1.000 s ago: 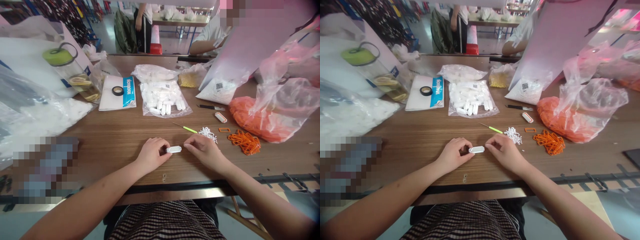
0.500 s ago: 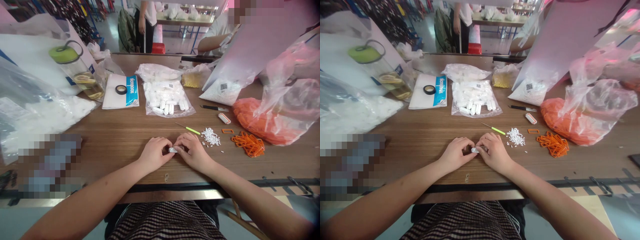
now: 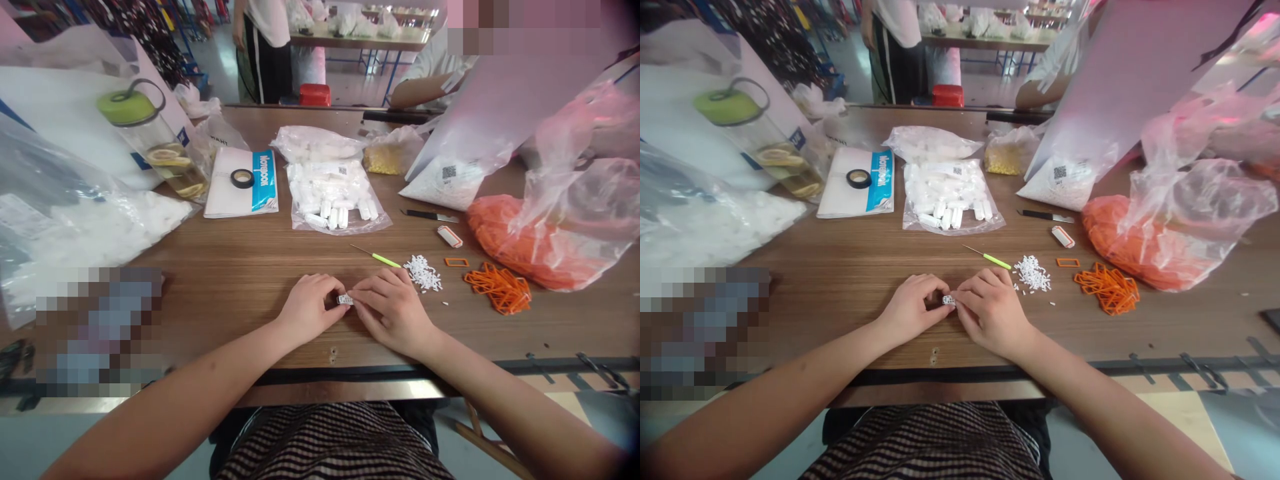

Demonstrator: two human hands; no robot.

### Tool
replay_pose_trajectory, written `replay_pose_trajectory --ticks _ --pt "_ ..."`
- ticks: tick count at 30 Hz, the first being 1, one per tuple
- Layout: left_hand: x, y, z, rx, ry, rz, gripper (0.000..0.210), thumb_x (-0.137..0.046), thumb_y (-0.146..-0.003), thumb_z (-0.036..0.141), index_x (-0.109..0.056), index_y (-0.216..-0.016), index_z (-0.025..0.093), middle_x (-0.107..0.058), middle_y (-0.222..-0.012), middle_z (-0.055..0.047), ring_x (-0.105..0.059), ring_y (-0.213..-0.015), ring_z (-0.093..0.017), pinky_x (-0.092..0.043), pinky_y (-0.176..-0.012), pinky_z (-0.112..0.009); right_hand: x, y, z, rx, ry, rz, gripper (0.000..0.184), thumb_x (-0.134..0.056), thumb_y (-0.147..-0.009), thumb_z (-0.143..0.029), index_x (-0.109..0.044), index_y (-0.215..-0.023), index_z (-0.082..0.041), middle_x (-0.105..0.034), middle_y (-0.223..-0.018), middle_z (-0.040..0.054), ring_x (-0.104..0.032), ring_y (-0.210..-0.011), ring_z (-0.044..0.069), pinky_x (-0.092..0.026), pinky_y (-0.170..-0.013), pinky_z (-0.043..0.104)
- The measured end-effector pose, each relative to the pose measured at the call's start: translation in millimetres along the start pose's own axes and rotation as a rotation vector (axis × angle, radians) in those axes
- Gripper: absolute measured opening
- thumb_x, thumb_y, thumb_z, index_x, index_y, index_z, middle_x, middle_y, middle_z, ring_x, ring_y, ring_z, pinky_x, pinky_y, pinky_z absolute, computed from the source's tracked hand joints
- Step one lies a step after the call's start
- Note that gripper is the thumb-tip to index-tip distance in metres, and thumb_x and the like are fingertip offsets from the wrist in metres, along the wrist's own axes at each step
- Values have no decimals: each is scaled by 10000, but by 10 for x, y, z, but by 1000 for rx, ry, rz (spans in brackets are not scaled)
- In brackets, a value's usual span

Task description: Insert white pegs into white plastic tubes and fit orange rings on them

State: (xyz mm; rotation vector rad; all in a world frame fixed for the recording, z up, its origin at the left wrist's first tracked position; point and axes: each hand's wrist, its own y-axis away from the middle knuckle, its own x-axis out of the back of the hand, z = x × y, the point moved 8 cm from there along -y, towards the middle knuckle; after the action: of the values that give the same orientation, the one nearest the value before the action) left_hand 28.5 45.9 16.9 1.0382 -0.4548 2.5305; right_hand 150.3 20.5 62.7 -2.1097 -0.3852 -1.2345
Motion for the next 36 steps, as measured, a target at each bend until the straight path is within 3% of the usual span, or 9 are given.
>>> replay_pose_trajectory --ticks 9,12,16,20,27,30,33,36 --pt "5 -2 -1 35 15 -31 83 -708 -804 237 -634 -836 216 -622 -759 24 -557 -722 -167 -415 -784 -347 -75 27 -5 -18 23 -38 191 -550 -920 -239 -734 -968 -229 -726 -980 27 -570 -891 210 -374 -849 403" --pt "4 -2 -4 33 0 -26 95 -714 -805 253 -632 -839 219 -618 -760 22 -547 -717 -167 -415 -788 -356 111 78 289 -129 15 -53 209 -533 -940 -271 -738 -933 -232 -725 -972 32 -588 -901 203 -384 -833 374" --pt "0 2 -9 43 -7 -26 116 -731 -790 237 -628 -840 221 -621 -772 21 -545 -723 -170 -419 -787 -361 417 271 875 -358 237 -111 232 -556 -905 -301 -725 -765 -225 -719 -853 45 -605 -847 228 -367 -801 380" --pt "5 1 0 37 -9 -21 122 -737 -785 236 -626 -835 219 -618 -766 21 -546 -719 -169 -422 -787 -364 444 421 1138 -462 263 -216 218 -576 -873 -310 -722 -723 -248 -715 -788 16 -614 -819 220 -353 -802 373" --pt "8 3 -4 34 -23 -18 122 -732 -788 255 -625 -836 222 -621 -770 15 -545 -722 -174 -431 -786 -367 283 387 1006 -366 407 -211 271 -540 -890 -279 -712 -686 -226 -707 -779 39 -592 -845 229 -296 -781 373" --pt "3 6 -10 35 -25 -21 119 -729 -791 258 -627 -842 224 -615 -764 16 -544 -721 -173 -431 -788 -366 232 361 961 -290 339 -239 213 -553 -858 -213 -734 -747 -232 -712 -820 37 -585 -849 215 -303 -771 359" --pt "2 7 -12 37 -26 -24 112 -724 -795 260 -629 -845 226 -608 -757 16 -544 -722 -174 -433 -790 -366 259 342 915 -207 252 -248 203 -554 -851 -186 -748 -819 -238 -722 -910 44 -588 -886 218 -331 -787 357" --pt "4 6 -10 36 -19 -25 118 -730 -788 250 -626 -837 226 -609 -757 17 -543 -719 -173 -432 -789 -367 360 348 919 -217 236 -209 196 -560 -850 -202 -750 -856 -249 -720 -920 47 -593 -900 230 -361 -793 368"
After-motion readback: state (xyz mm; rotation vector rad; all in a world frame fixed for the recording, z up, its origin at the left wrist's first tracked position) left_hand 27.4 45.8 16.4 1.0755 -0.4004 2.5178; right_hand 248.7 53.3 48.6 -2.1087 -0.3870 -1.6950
